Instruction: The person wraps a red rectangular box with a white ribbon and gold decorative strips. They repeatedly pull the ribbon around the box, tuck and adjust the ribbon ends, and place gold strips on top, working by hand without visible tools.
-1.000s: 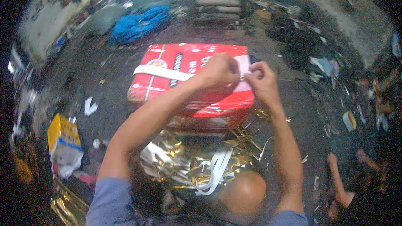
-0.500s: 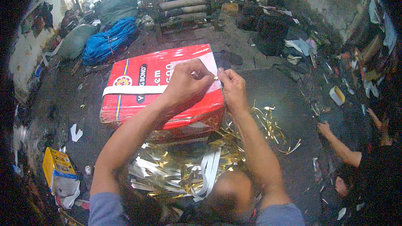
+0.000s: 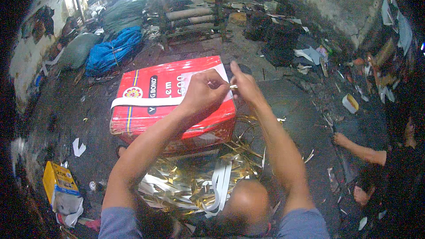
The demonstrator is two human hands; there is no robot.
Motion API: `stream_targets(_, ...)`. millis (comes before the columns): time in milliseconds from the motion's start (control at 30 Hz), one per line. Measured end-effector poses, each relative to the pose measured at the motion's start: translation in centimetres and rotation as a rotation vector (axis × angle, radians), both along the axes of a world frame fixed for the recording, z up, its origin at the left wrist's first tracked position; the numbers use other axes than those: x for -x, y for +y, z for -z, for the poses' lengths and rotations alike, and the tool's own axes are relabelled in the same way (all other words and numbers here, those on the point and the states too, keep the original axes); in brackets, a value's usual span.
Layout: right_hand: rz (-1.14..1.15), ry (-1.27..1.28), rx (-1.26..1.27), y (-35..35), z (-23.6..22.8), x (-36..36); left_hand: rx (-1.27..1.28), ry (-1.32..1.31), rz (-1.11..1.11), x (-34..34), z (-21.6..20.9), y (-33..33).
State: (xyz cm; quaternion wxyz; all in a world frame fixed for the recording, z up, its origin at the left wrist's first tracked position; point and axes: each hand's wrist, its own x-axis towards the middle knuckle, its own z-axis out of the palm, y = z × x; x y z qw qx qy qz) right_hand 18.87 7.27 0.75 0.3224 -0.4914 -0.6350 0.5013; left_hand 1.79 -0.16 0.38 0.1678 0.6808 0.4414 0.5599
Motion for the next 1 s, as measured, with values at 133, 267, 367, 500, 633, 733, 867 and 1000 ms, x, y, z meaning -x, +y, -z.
stream_targets(133, 0.071, -0.616, -0.739, 2.2, 0.2, 2.6, 0.013, 0.018, -0.020, 0.3, 0.6, 0.2)
stream_targets(267, 0.017, -0.438, -0.549, 1.2, 0.5, 2.3, 0.059, -0.010, -0.026, 0.4, 0.3, -0.4)
stream_targets(367, 0.037, -0.255, -0.479, 2.2, 3.3, 2.2, 0.170, -0.035, -0.022, 0.4, -0.2, -0.9)
stream_targets(500, 0.117, -0.075, -0.537, 2.2, 6.6, 2.4, 0.142, 0.004, -0.052, 0.3, 0.1, -0.4)
stream_targets(633, 0.136, 0.001, -0.487, 2.8, 10.5, 2.1, 0.137, -0.009, -0.035, 0.1, 0.4, 0.0)
stream_targets(733, 0.157, 0.070, -0.409, 3.1, 13.3, 2.3, 0.168, -0.049, -0.001, 0.3, 0.6, 0.3)
stream_targets(867, 0.185, 0.052, -0.398, 2.3, 17.8, 2.4, 0.133, 0.057, -0.058, 0.6, 0.3, 0.0)
stream_targets(1000, 0.216, 0.062, -0.376, 2.9, 25.0, 1.0, 0.162, 0.025, -0.018, 0.3, 0.2, 0.5)
